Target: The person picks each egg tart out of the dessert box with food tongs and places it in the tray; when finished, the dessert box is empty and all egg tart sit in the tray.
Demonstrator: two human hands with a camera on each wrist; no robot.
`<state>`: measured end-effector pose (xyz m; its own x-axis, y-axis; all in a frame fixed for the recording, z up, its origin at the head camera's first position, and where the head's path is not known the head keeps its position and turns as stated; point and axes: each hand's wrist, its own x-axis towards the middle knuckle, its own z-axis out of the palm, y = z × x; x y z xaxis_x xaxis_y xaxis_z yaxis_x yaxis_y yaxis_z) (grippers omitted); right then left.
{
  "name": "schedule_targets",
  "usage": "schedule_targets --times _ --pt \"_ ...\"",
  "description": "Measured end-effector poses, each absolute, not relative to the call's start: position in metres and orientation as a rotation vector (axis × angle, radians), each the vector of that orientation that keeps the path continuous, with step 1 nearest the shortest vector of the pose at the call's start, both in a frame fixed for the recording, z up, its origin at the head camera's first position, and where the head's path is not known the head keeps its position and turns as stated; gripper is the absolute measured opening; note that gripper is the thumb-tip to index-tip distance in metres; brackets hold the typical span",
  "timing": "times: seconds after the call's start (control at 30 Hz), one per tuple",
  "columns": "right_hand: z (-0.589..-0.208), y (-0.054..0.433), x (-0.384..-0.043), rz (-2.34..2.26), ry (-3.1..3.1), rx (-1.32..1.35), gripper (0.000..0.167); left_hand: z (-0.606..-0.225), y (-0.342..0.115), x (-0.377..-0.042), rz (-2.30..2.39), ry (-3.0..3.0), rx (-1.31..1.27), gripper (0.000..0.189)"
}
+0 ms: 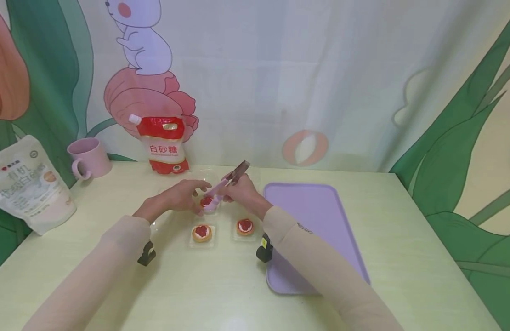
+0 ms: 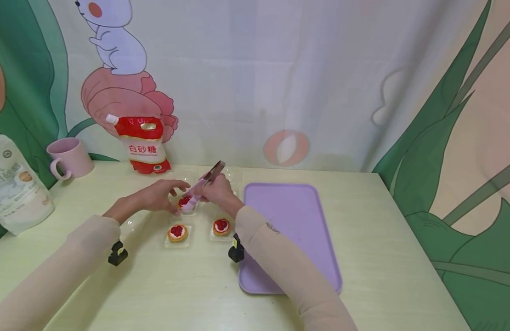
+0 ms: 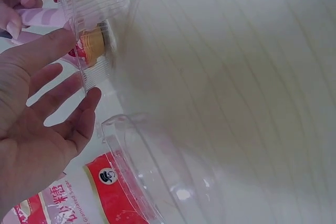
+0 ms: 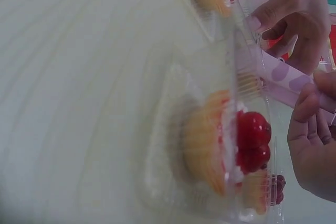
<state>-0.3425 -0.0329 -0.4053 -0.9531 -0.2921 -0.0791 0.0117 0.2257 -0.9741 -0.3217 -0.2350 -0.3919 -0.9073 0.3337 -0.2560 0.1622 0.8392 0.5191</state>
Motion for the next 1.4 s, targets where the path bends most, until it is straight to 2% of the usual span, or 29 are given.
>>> schedule_targets --times 0.5,0.73,1.13,1.4 --pt "-0.408 -0.028 -0.345 -1.776 2.269 -0.242 0.025 -0.391 -0.233 -0.322 0.69 2.693 0.387 0.077" --pt "-0.391 -0.008 -0.343 -1.862 2.281 -0.285 0.031 -0.39 -0.233 -0.321 0.685 2.7 0.402 0.077" --pt "-0.346 0.079 -0.347 -2.065 2.25 -0.446 0.02 -0.394 -0.235 -0.319 0.716 2.679 0.355 0.079" --pt "-0.356 0.144 -0.349 -2.011 2.416 -0.393 0.02 -0.394 -0.235 -0.321 0.704 2.686 0.382 0.079"
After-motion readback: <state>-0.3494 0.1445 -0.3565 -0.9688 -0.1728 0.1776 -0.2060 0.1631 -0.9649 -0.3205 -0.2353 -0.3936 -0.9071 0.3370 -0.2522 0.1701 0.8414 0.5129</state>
